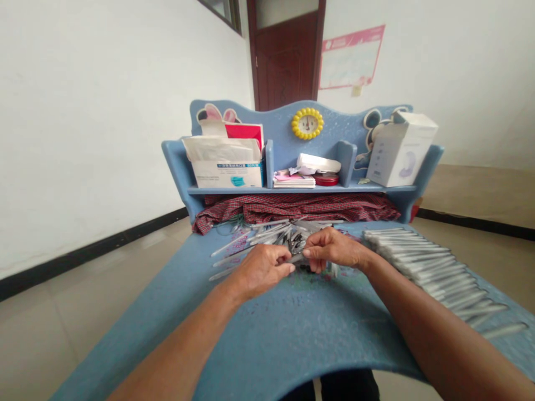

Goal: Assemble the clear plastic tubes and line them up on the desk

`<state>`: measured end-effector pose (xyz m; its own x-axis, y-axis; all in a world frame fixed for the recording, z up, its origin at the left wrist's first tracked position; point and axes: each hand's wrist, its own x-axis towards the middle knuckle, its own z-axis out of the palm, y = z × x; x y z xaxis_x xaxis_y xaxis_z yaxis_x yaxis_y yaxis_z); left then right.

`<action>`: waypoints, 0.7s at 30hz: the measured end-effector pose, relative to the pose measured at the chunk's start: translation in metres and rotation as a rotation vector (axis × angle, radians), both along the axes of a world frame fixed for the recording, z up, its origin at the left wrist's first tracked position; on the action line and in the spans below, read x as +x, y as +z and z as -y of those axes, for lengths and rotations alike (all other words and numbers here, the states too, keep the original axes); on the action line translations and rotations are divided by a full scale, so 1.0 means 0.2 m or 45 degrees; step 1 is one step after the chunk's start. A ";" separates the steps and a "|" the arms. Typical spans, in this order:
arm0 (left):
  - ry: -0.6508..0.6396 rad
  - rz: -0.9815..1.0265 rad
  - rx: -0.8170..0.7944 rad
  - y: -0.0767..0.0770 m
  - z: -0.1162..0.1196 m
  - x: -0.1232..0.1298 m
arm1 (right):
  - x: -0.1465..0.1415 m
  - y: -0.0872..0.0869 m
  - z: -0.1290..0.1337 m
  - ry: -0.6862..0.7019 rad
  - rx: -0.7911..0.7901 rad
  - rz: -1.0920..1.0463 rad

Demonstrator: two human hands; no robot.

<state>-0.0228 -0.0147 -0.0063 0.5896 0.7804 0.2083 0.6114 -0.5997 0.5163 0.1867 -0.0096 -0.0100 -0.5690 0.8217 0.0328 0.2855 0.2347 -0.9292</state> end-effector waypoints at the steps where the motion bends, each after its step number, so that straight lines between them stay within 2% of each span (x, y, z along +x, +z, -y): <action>1: -0.003 -0.018 0.003 0.00 0.00 0.00 | 0.00 0.00 0.00 -0.019 0.006 -0.011; 6: 0.009 -0.120 0.007 0.04 -0.01 -0.01 | 0.01 0.00 -0.01 -0.075 0.057 -0.043; 10: 0.060 -0.091 0.047 0.05 -0.02 -0.02 | 0.01 0.00 -0.02 -0.135 0.113 -0.044; 15: 0.180 0.130 -0.004 0.07 -0.05 -0.04 | 0.01 -0.01 -0.04 -0.313 0.172 -0.019; 21: 0.358 0.485 -0.209 0.08 -0.05 -0.05 | 0.03 -0.04 -0.06 -0.326 0.160 0.066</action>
